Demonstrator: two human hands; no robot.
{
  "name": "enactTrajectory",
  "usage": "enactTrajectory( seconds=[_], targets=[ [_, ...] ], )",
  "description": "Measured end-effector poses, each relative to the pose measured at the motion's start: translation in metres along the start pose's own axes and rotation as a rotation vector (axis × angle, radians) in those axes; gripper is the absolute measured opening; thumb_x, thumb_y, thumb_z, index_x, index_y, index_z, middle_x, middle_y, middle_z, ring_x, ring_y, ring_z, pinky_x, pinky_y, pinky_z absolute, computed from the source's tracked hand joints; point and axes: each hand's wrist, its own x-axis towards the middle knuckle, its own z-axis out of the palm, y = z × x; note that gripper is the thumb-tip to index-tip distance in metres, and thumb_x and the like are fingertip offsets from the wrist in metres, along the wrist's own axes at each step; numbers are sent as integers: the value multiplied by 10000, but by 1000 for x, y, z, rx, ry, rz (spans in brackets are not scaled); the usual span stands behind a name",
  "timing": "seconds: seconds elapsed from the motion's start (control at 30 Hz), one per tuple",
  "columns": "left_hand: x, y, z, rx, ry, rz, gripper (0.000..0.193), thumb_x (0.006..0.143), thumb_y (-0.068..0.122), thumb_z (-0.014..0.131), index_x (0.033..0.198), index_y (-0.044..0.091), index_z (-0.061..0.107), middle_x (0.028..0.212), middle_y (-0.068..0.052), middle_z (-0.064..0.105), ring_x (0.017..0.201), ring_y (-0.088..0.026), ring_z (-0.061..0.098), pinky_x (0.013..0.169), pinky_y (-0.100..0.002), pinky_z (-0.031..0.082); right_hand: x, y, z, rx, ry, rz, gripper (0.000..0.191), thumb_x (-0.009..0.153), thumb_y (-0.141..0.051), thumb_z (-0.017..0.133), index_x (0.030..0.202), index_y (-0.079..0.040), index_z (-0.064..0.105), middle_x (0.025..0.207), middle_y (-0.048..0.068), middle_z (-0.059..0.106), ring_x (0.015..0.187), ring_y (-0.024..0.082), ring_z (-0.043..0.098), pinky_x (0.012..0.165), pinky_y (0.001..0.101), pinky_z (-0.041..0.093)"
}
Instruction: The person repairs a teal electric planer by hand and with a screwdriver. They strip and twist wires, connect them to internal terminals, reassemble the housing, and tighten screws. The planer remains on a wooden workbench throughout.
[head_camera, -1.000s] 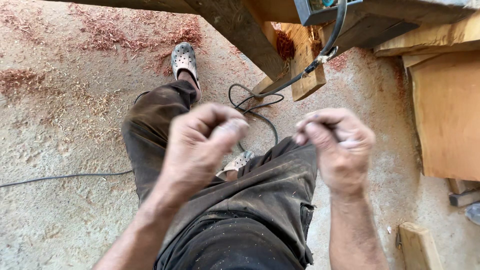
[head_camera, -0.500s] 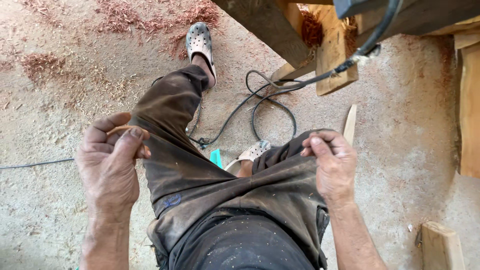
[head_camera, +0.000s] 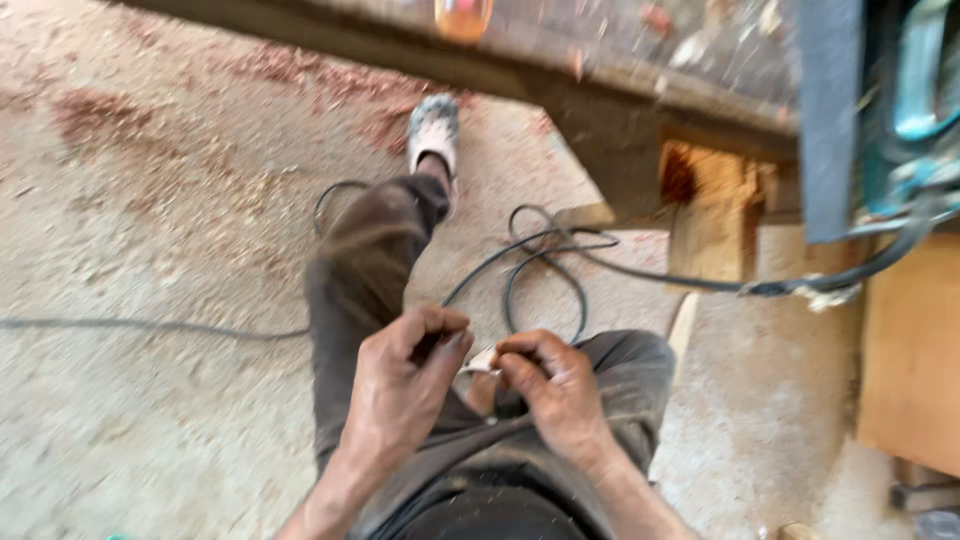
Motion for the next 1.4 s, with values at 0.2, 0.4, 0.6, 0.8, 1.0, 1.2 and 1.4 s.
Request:
enactTrajectory(
  seconds=[0.2,0.4,0.6,0.8,1.0,1.2,1.4],
  targets=[
    [16,16,-7,-306,-118,-148,210,966,23,693,1158,-7,773,813,-103,706,658,-129,603,559,-264,485,14,-61,11,-178,57,-145,208,983,-260,684,1071,-82,746,957,33,779,815,109,715,717,268,644],
    [28,12,-31,-696,-178,-179,310,904,1,649,1208,-38,605,937,-59,721,775,-46,643,640,-196,535,23,-93,32,-51,46,-198,166,993,-147,690,1129,-53,707,1091,73,729,914,128,698,823,259,610],
    [33,8,-49,-793,-209,-121,120,943,-10,657,1031,-12,576,869,-42,670,721,-54,591,599,-208,506,37,-101,51,-201,-3,-240,160,971,-90,693,1115,-24,713,1134,88,690,981,146,673,870,261,573],
    [30,-18,-64,-893,-205,-114,156,960,-23,698,953,19,548,807,-9,575,675,-47,502,547,-208,422,56,-105,71,-328,-131,-287,106,946,-38,700,1046,-20,728,1110,92,704,1051,174,668,939,297,559],
    [37,-19,-64,-893,-109,-196,164,859,-37,682,1005,18,633,904,-4,688,824,-59,653,685,-214,530,61,-126,72,-424,-121,-388,103,949,-47,730,1046,-17,714,1087,95,706,1040,208,691,917,319,565],
    [41,1,-57,-697,-136,-120,173,901,0,727,1069,-23,760,845,-45,711,725,-100,606,631,-240,502,59,-156,66,-480,-54,-488,111,956,-55,754,1048,-23,701,1047,90,710,971,204,702,850,314,585],
    [51,45,-30,-572,-176,237,132,912,37,712,1029,-9,750,860,3,745,797,-44,653,702,-205,548,43,-183,39,-571,116,-645,123,948,-19,746,1055,-30,686,1052,106,731,972,205,717,838,304,599]
  ],
)
